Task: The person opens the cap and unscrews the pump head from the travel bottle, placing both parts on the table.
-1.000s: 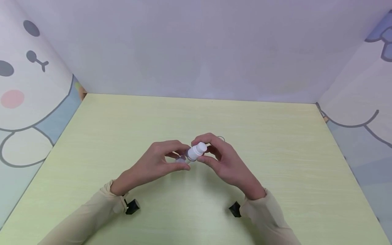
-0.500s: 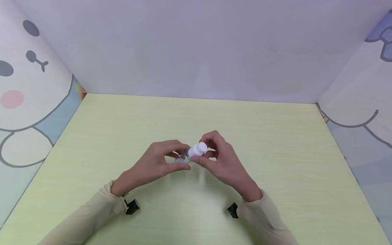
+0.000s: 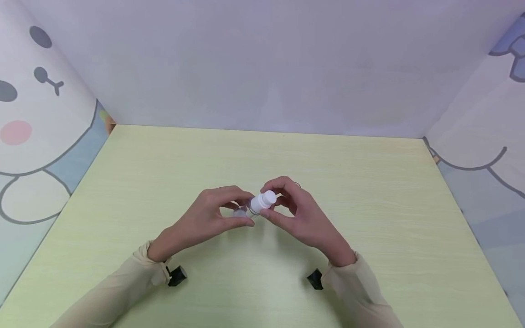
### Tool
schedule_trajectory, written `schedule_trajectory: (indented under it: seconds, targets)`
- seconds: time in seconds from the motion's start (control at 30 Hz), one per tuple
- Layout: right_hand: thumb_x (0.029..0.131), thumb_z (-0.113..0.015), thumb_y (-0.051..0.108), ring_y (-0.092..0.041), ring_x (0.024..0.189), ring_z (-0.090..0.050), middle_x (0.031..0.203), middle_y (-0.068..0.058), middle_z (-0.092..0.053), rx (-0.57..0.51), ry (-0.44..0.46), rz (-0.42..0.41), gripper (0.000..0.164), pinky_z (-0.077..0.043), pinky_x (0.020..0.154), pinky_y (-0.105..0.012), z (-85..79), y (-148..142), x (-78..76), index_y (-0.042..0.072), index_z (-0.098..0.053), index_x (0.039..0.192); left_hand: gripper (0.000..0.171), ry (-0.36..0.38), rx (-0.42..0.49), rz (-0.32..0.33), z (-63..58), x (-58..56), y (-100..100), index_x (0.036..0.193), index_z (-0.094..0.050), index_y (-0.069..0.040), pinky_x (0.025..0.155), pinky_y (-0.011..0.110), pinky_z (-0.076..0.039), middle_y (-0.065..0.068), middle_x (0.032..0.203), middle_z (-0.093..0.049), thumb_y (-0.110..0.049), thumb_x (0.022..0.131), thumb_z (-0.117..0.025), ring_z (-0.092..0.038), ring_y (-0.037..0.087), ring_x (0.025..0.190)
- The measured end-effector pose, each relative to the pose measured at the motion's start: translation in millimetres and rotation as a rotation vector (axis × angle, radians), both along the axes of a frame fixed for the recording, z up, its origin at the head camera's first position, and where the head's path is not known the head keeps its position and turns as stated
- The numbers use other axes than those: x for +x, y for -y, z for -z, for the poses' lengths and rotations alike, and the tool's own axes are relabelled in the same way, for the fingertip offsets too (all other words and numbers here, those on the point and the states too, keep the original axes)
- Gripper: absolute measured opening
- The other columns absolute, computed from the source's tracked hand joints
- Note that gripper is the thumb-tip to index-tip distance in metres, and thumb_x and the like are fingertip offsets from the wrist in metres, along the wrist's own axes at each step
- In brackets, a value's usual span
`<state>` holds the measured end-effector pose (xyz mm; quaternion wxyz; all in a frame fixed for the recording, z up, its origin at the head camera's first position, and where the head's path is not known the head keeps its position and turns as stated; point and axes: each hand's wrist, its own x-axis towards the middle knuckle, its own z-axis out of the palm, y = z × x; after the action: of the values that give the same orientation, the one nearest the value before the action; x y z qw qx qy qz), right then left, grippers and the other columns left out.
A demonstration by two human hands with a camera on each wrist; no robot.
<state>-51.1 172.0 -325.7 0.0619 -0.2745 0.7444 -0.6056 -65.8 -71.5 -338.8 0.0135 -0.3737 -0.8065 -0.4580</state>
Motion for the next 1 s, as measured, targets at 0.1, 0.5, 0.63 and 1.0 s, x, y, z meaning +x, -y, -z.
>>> schedule_trajectory:
  seconds: [0.1,0.5,0.63,1.0]
  targets:
    - [0.087,-0.067,-0.009,-0.019,0.104,-0.056,0.116,-0.007,-0.055,-0.036,-0.047,-0.035,0.041,-0.053,0.093,-0.024,1.3,-0.3,-1.1,0.006,-0.053,0.122,0.040,0.005,-0.002,-0.003,0.5,-0.5,0.1,0.116,-0.068,-0.021,0.080,0.016,-0.057,-0.011,0.099,-0.068,-0.032,0.080,-0.081,-0.063,0.006,0.084]
    - [0.085,-0.074,0.001,-0.017,0.102,-0.060,0.118,-0.001,-0.056,0.049,-0.029,0.046,0.051,-0.054,0.091,-0.025,2.0,4.4,-0.1,0.015,-0.049,0.128,0.040,0.009,-0.022,-0.025,-0.7,0.6,-0.5,0.115,-0.066,-0.020,0.083,0.017,-0.056,-0.012,0.103,-0.066,-0.033,0.081,-0.081,-0.062,0.005,0.089]
    - [0.084,-0.077,0.007,-0.017,0.095,-0.062,0.110,0.000,-0.058,0.082,0.000,0.105,0.046,-0.055,0.083,-0.025,4.4,7.6,1.5,0.016,-0.049,0.119,0.039,-0.014,-0.027,-0.032,-1.1,0.8,-0.8,0.113,-0.065,-0.019,0.083,0.018,-0.056,-0.012,0.102,-0.065,-0.031,0.080,-0.083,-0.062,0.006,0.090]
    - [0.086,-0.074,0.002,-0.018,0.101,-0.059,0.113,0.001,-0.057,0.043,0.010,0.063,0.042,-0.056,0.087,-0.027,4.1,7.3,0.9,0.017,-0.051,0.118,0.039,-0.028,-0.037,-0.037,-0.7,-0.4,-0.7,0.111,-0.064,-0.019,0.084,0.018,-0.056,-0.010,0.100,-0.065,-0.032,0.079,-0.083,-0.061,0.006,0.090]
